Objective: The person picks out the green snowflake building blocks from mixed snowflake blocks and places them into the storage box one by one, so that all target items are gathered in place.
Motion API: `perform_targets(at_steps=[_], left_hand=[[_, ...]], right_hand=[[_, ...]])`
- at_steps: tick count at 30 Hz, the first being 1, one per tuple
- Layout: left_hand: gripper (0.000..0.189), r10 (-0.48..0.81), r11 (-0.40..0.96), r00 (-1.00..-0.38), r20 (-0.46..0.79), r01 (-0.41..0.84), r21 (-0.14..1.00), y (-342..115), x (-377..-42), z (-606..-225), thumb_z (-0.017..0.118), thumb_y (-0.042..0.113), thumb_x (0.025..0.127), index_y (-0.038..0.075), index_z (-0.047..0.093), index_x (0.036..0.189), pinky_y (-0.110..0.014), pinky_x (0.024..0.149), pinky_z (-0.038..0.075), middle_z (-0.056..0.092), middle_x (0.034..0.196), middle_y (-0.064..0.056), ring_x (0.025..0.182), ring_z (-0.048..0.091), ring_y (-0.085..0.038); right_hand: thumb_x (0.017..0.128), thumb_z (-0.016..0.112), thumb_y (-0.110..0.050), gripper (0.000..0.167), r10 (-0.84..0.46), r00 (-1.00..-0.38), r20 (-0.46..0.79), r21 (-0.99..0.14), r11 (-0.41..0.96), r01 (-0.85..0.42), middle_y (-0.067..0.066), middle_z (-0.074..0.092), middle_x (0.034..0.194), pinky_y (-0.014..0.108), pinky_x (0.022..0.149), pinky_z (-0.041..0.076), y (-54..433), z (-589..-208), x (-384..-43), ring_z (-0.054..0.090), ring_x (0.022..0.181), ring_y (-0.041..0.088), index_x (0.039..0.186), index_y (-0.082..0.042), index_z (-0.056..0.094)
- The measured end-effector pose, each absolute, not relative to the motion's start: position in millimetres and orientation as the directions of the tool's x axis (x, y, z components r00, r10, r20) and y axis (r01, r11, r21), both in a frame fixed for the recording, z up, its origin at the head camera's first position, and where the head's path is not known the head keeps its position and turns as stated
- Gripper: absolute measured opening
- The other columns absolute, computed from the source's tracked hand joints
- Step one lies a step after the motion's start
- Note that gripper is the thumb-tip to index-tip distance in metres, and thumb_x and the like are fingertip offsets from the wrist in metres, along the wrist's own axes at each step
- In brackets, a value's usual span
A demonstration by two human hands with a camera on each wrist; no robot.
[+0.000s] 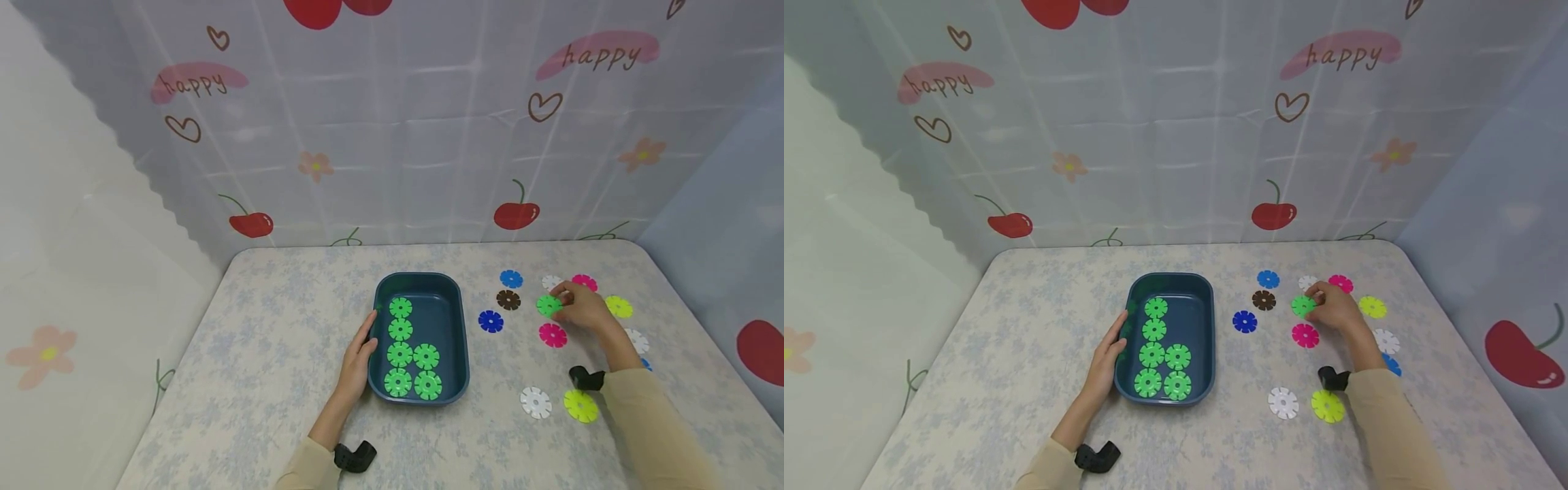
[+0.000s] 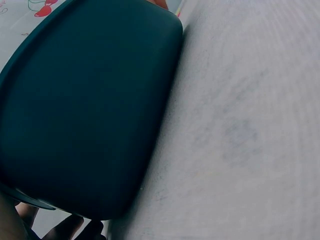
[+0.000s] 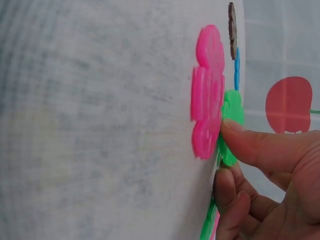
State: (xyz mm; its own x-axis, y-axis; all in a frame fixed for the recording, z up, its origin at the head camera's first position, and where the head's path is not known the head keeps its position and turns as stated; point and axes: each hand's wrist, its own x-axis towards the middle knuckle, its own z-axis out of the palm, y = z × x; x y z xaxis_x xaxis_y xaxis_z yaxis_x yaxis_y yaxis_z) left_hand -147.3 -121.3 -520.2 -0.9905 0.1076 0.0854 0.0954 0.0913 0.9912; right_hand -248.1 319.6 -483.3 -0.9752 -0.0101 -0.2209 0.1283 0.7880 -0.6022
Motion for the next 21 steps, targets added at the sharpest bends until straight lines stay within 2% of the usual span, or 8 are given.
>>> perform_targets(at_steps=[9, 17, 21], left_hand=[[0.050, 0.104, 0.095, -0.990, 0.092, 0.102, 0.990, -120, -148, -520, 0.034, 0.012, 0.106, 0.020, 0.030, 0.155, -0.052, 0.121, 0.014, 0.023, 0.163, 0.000, 0.152, 0.015, -0.020], [0.050, 0.102, 0.092, -0.991, 0.092, 0.102, 0.991, -121, -146, -519, 0.035, 0.013, 0.106, 0.019, 0.030, 0.155, -0.051, 0.121, 0.015, 0.023, 0.163, -0.001, 0.151, 0.016, -0.022], [0.050, 0.098, 0.092, -0.990, 0.096, 0.105, 0.990, -120, -146, -521, 0.035, 0.013, 0.106, 0.018, 0.030, 0.155, -0.053, 0.121, 0.014, 0.023, 0.163, -0.002, 0.151, 0.016, -0.023]], right_hand=[[0.088, 0.059, -0.001, 0.036, -0.006, -0.975, -0.222, -0.617, 0.775, 0.136, 0.021, 0.057, 0.094, 0.032, 0.067, 0.047, 321, -477, -247, 0.055, 0.083, 0.029, 0.123, 0.009, 0.057], [0.094, 0.051, -0.004, 0.038, 0.001, -0.956, -0.292, -0.659, 0.724, 0.202, 0.027, 0.055, 0.107, 0.026, 0.064, 0.051, 322, -474, -251, 0.057, 0.077, 0.022, 0.129, 0.012, 0.051], [0.096, 0.051, -0.006, 0.040, -0.020, -0.963, -0.270, -0.682, 0.710, 0.176, 0.031, 0.055, 0.114, 0.027, 0.067, 0.054, 318, -465, -252, 0.061, 0.080, 0.023, 0.131, 0.011, 0.050]])
